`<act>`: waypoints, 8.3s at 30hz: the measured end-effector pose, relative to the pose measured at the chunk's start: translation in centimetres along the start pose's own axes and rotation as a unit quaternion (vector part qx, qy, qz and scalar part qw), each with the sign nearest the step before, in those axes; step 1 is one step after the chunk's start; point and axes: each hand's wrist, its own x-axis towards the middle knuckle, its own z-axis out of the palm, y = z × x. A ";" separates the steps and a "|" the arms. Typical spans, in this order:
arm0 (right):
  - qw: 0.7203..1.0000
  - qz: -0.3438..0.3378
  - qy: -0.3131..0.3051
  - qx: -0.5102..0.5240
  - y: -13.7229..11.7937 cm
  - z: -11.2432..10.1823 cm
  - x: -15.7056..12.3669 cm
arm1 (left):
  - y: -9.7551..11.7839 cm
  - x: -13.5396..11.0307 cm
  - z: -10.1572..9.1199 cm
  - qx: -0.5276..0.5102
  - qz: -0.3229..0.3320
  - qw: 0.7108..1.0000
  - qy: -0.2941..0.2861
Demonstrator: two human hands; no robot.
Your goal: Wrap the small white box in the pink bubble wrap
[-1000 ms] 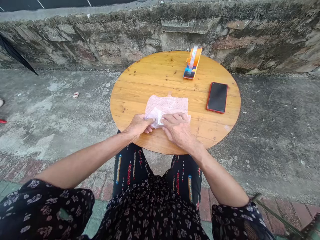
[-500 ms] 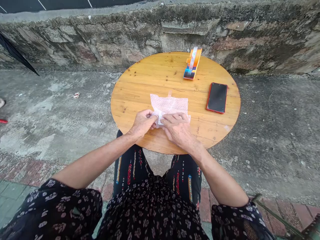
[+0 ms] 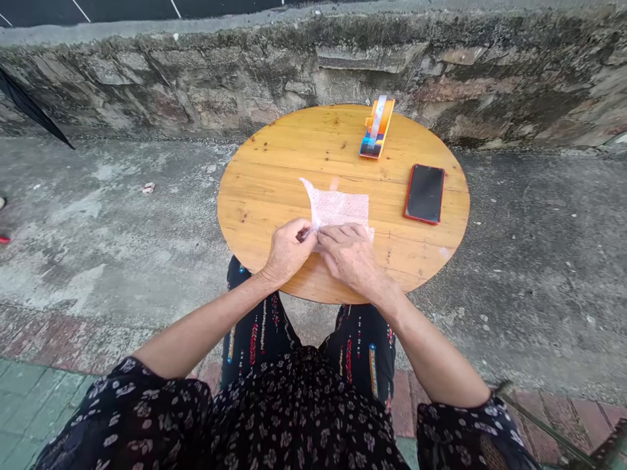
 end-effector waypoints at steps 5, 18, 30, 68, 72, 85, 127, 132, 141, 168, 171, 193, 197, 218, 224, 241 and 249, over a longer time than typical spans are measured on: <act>0.999 0.016 -0.002 0.046 0.4 -0.2 0.2 | -0.3 -0.1 0.4 0.023 0.043 0.998 0.026; 0.994 0.059 -0.050 0.082 0.8 -0.8 1.4 | -0.9 -1.0 1.6 -0.101 -0.068 0.990 0.071; 0.993 0.044 -0.094 0.054 0.6 -1.1 2.4 | -0.7 -1.3 1.3 -0.066 -0.038 0.994 0.075; 0.996 0.084 -0.002 0.005 0.3 -0.5 0.4 | -0.3 -0.5 -2.1 0.212 0.326 0.915 -0.109; 0.997 0.078 0.014 -0.020 -0.1 -0.4 0.1 | -0.7 -0.8 -2.4 0.158 0.311 0.929 -0.123; 0.996 0.077 0.028 -0.046 0.0 0.2 -0.3 | -2.8 0.4 -0.6 -0.023 0.253 0.967 -0.030; 0.906 0.397 -0.050 0.137 3.5 -0.6 -1.7 | -2.5 1.3 -0.6 0.068 0.359 0.928 -0.069; 0.904 0.424 -0.037 0.048 2.8 -0.6 -2.3 | -2.4 1.2 -0.5 0.070 0.350 0.932 -0.066; 0.870 0.485 -0.076 -0.046 0.4 -0.5 -1.4 | -2.3 1.3 -0.6 0.082 0.338 0.934 -0.080; 0.847 0.517 0.061 0.111 -0.5 0.3 -2.5 | -0.8 2.8 -1.6 0.254 0.393 0.854 -0.227; 0.845 0.493 0.111 0.172 -0.5 0.4 -2.1 | -0.6 2.9 -1.7 0.249 0.387 0.855 -0.238; 0.868 0.390 0.127 0.280 -2.2 0.2 1.4 | -1.9 1.9 -1.5 0.121 0.262 0.942 -0.173; 0.896 0.364 0.088 0.237 -2.7 -0.3 1.6 | -2.5 1.5 -1.2 0.086 0.263 0.949 -0.152; 0.939 0.257 -0.025 0.227 -1.5 -1.0 1.1 | -3.2 0.7 -0.5 0.023 0.260 0.963 -0.064; 0.940 0.267 -0.017 0.213 -2.0 -1.0 0.9 | -2.7 0.3 -1.0 -0.046 0.207 0.974 -0.081; 0.952 0.223 -0.103 0.182 -0.8 -2.6 1.0 | -0.5 1.0 -0.3 -0.042 0.038 0.991 -0.120; 0.953 0.248 -0.001 0.175 2.3 -2.6 0.9 | -0.2 0.8 -0.4 0.015 0.056 0.990 -0.125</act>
